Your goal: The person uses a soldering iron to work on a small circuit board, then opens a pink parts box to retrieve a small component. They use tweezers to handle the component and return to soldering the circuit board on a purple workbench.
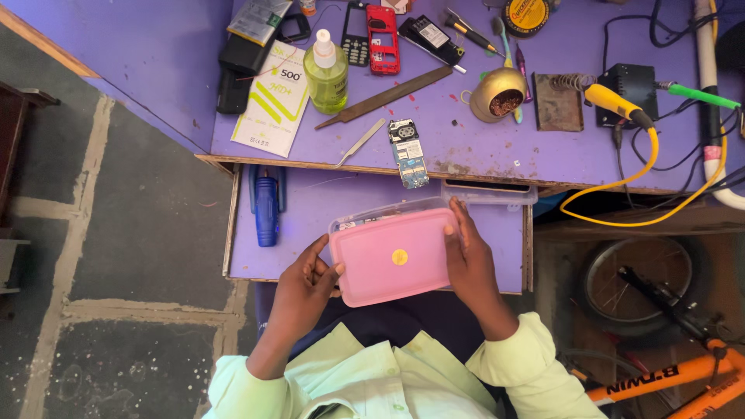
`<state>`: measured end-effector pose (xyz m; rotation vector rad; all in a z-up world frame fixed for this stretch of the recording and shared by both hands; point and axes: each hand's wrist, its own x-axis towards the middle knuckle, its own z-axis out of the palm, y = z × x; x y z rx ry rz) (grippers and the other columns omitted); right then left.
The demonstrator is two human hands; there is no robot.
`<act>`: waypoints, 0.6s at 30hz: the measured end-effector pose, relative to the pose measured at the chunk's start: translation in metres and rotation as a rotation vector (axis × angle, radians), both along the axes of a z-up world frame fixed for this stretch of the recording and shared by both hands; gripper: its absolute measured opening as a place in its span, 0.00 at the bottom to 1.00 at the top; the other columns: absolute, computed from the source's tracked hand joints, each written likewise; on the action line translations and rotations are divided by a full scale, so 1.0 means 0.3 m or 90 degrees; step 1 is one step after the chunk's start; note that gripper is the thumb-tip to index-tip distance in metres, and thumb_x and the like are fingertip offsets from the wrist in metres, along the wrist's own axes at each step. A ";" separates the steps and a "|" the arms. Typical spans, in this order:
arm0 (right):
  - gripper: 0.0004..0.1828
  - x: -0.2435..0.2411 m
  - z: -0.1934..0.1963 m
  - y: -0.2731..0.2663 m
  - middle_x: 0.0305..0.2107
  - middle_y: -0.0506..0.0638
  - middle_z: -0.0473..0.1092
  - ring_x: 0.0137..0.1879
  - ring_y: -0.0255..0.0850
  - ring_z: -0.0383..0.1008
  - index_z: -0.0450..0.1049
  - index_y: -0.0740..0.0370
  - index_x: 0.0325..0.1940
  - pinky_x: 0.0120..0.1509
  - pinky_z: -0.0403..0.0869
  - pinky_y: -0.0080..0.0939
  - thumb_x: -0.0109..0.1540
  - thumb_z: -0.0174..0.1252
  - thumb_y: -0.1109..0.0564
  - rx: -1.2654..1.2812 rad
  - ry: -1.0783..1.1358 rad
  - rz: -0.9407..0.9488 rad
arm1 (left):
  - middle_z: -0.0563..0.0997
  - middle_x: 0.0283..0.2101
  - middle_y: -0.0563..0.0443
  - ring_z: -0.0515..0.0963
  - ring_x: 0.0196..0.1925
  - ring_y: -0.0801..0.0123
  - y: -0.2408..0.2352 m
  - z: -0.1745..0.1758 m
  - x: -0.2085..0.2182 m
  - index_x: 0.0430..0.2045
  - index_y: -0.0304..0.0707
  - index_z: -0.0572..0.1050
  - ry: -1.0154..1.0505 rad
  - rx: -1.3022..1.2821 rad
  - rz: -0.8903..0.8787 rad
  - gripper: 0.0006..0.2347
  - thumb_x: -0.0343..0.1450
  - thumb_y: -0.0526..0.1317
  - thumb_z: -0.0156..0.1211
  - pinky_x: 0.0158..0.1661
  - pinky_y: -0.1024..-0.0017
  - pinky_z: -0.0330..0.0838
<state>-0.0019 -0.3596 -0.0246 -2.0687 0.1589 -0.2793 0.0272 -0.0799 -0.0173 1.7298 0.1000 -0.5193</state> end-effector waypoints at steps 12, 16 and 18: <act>0.16 0.086 0.044 -0.025 0.43 0.57 0.76 0.44 0.47 0.79 0.76 0.61 0.57 0.43 0.75 0.42 0.68 0.56 0.52 -0.147 0.014 -0.048 | 0.69 0.24 0.58 0.70 0.24 0.83 0.001 0.006 0.008 0.64 0.30 0.66 0.017 -0.022 0.010 0.24 0.71 0.34 0.61 0.34 0.77 0.81; 0.13 0.093 0.052 -0.022 0.41 0.54 0.76 0.40 0.44 0.79 0.78 0.61 0.52 0.38 0.75 0.40 0.68 0.57 0.52 -0.152 0.013 -0.066 | 0.67 0.24 0.59 0.69 0.24 0.83 0.002 0.007 0.008 0.64 0.32 0.68 0.006 -0.023 0.008 0.23 0.71 0.33 0.62 0.32 0.79 0.78; 0.12 0.095 0.047 -0.025 0.41 0.54 0.76 0.40 0.43 0.78 0.77 0.62 0.50 0.37 0.74 0.40 0.68 0.57 0.52 -0.141 0.004 -0.065 | 0.67 0.23 0.59 0.68 0.23 0.83 0.004 0.004 0.007 0.63 0.32 0.68 -0.005 -0.021 0.002 0.23 0.71 0.34 0.61 0.31 0.79 0.77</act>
